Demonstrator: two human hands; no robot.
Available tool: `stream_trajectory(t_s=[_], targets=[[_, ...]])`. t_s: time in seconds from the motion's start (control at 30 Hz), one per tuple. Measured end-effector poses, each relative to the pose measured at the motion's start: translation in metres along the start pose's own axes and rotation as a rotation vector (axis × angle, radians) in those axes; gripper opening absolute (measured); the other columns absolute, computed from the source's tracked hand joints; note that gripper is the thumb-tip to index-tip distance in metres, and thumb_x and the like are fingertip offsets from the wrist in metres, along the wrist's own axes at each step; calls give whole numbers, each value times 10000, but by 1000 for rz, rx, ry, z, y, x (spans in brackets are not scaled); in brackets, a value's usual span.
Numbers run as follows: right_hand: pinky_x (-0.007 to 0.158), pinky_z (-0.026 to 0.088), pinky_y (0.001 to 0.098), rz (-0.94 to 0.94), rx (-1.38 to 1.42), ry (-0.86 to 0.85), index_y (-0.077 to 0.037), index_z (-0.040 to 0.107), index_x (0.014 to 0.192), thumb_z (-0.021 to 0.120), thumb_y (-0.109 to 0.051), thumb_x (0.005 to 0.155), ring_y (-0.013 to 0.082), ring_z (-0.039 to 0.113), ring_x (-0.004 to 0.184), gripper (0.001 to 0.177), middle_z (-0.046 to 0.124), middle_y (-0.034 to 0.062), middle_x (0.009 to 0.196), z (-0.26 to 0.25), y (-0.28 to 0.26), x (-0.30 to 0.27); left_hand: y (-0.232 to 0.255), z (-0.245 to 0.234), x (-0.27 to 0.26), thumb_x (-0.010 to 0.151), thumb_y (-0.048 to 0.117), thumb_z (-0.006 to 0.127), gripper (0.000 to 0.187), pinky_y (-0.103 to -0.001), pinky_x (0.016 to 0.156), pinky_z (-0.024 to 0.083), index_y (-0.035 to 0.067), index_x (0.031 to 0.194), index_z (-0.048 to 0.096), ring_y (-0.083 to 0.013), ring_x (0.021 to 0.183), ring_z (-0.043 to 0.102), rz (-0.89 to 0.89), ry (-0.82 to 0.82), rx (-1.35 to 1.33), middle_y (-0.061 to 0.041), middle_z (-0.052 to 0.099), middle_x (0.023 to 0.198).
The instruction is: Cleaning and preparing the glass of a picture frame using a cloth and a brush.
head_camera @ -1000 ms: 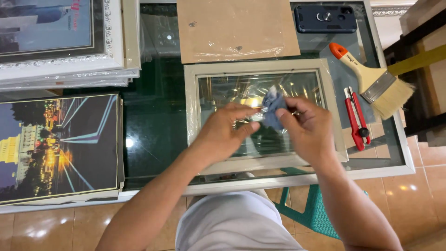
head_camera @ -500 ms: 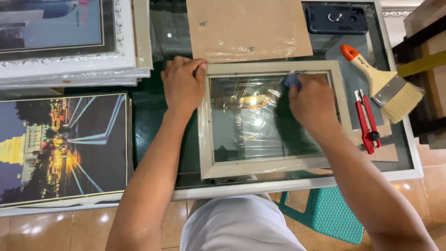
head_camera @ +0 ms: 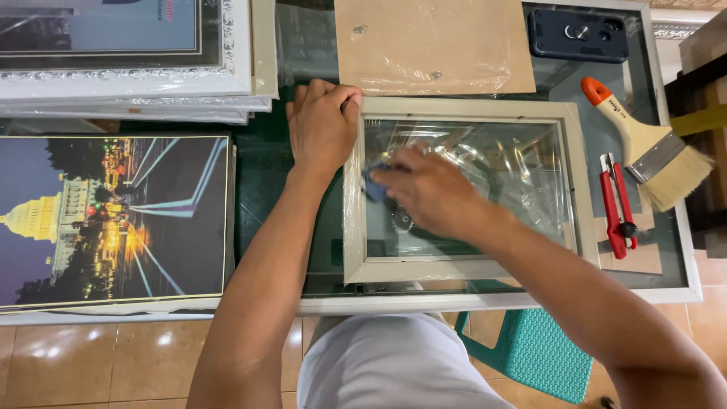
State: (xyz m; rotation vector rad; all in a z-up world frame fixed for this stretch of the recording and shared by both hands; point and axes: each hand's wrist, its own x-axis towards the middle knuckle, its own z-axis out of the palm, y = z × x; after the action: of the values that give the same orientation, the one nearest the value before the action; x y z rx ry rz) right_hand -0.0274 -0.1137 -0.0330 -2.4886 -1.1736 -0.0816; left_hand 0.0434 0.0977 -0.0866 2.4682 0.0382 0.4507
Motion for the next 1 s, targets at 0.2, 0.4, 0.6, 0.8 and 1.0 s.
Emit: stream_trajectory(t_s=[0.2, 0.4, 0.6, 0.8, 1.0], targets=[[797, 554, 424, -123, 169, -114, -84, 707, 1254, 703, -52, 922, 343, 565, 923, 333, 599, 125, 1132, -20, -47, -58, 4, -11, 2, 1007, 287, 601, 190, -523, 865, 400, 278, 1093, 770, -344, 1038, 517, 57, -65, -2, -30, 605, 1047], [904, 591, 319, 296, 156, -46, -105, 714, 1297, 711, -72, 901, 203, 661, 1005, 397, 652, 77, 1139, -97, 24, -153, 3, -8, -3, 1042, 506, 539, 348, -571, 930, 390, 252, 1142, 755, -366, 1078, 480, 90, -55, -37, -62, 567, 1080], [915, 598, 396, 81, -127, -42, -159, 746, 1217, 695, -100, 936, 277, 660, 1040, 292, 636, 134, 1192, -99, 64, -209, 16, -15, -1, 982, 436, 694, 227, -521, 912, 383, 243, 1095, 738, -342, 1092, 492, 37, -63, 6, -53, 574, 1066], [746, 623, 513, 8, -49, -84, -69, 741, 1219, 631, 120, 858, 380, 628, 913, 422, 636, 186, 1151, -36, -29, -86, 22, -20, 0, 991, 441, 653, 258, -526, 986, 361, 240, 1137, 721, -329, 1169, 460, -39, -146, 9, -44, 574, 1136], [921, 509, 351, 282, 508, 96, -84, 671, 1321, 657, -29, 964, 243, 655, 1028, 362, 702, 109, 1127, -25, -60, -43, 18, -21, -1, 988, 448, 659, 267, -524, 962, 362, 231, 1122, 740, -346, 1138, 479, -8, -128, -11, -61, 587, 1115]])
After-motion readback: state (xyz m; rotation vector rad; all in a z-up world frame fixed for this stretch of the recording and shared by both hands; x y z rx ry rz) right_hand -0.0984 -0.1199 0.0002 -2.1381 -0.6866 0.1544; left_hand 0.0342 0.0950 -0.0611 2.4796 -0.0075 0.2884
